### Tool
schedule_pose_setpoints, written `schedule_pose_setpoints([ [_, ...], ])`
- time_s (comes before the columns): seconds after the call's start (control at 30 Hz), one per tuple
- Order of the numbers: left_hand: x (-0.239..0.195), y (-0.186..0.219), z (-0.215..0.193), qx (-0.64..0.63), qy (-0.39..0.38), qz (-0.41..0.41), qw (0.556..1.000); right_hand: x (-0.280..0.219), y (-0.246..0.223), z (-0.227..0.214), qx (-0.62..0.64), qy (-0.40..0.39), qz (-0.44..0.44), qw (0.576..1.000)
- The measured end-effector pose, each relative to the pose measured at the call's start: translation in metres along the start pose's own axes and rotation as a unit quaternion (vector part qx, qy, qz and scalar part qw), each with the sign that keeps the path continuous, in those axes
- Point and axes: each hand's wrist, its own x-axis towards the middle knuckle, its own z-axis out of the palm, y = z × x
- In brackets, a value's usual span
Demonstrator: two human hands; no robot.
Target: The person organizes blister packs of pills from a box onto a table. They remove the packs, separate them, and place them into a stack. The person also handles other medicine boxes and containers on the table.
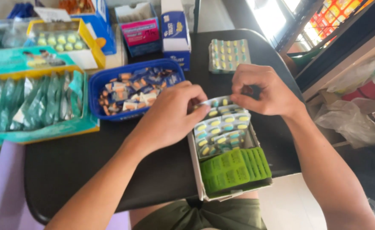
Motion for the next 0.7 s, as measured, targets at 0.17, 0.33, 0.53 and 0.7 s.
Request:
schedule_pose_setpoints([
  [0.17,0.002,-0.014,0.008,-0.179,0.008,-0.019,0.984,0.002,-0.006,0.006,0.027,0.001,-0.036,0.999],
  [0.33,0.005,-0.014,0.011,-0.324,0.044,-0.014,0.945,-0.004,0.001,0.006,0.081,0.047,-0.058,0.994],
  [0.53,0.021,-0.016,0.012,-0.385,0.091,0.021,0.918,-0.007,0.011,0.015,0.117,0.087,-0.012,0.989],
  [0.7,0.057,-0.012,0.020,-0.222,0.060,0.043,0.972,-0.003,0.036,0.015,0.193,0.265,0.085,0.941],
])
